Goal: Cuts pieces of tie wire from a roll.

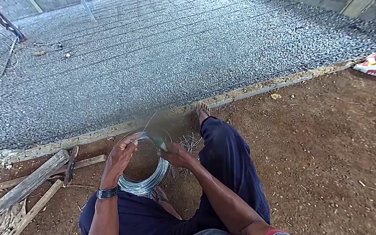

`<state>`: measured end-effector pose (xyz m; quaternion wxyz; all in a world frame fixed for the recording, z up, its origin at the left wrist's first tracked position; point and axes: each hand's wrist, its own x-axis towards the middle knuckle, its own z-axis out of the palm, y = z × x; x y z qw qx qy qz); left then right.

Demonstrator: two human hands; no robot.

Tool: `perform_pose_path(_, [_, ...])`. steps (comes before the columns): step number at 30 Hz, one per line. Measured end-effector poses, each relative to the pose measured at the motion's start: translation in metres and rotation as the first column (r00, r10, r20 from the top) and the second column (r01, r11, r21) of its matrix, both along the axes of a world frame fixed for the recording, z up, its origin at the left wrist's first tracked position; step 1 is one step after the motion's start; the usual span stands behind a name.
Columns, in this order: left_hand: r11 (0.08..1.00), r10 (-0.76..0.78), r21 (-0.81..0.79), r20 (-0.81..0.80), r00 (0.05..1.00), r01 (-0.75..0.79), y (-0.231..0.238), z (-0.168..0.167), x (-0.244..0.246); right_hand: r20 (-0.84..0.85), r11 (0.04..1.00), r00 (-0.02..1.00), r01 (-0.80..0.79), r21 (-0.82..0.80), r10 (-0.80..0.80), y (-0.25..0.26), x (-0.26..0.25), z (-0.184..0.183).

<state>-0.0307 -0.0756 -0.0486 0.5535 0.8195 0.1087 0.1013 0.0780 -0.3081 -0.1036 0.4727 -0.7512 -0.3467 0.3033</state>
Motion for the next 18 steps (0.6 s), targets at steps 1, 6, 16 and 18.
perform_pose_path(1, [1.0, -0.001, -0.004, 0.004, 1.0, 0.001, 0.0, 0.0, 0.0, 0.0, 1.0, 1.0, 0.0, -0.001, 0.0, 0.0, 0.0, 0.0])
perform_pose_path(6, [1.0, 0.0, -0.012, 0.005, 1.0, 0.001, 0.001, -0.001, -0.002, 0.002, 1.0, 1.0, -0.003, 0.0, 0.003, 0.001, -0.003, 0.0])
perform_pose_path(16, [0.985, 0.08, 0.161, -0.137, 0.987, -0.058, -0.006, 0.009, -0.026, 0.004, 0.998, 0.999, 0.045, -0.043, -0.045, 0.001, -0.007, 0.0])
perform_pose_path(18, [0.982, 0.113, 0.164, -0.129, 0.985, -0.091, -0.011, 0.01, -0.039, 0.002, 0.998, 0.999, 0.053, -0.039, -0.052, 0.002, -0.008, -0.002])
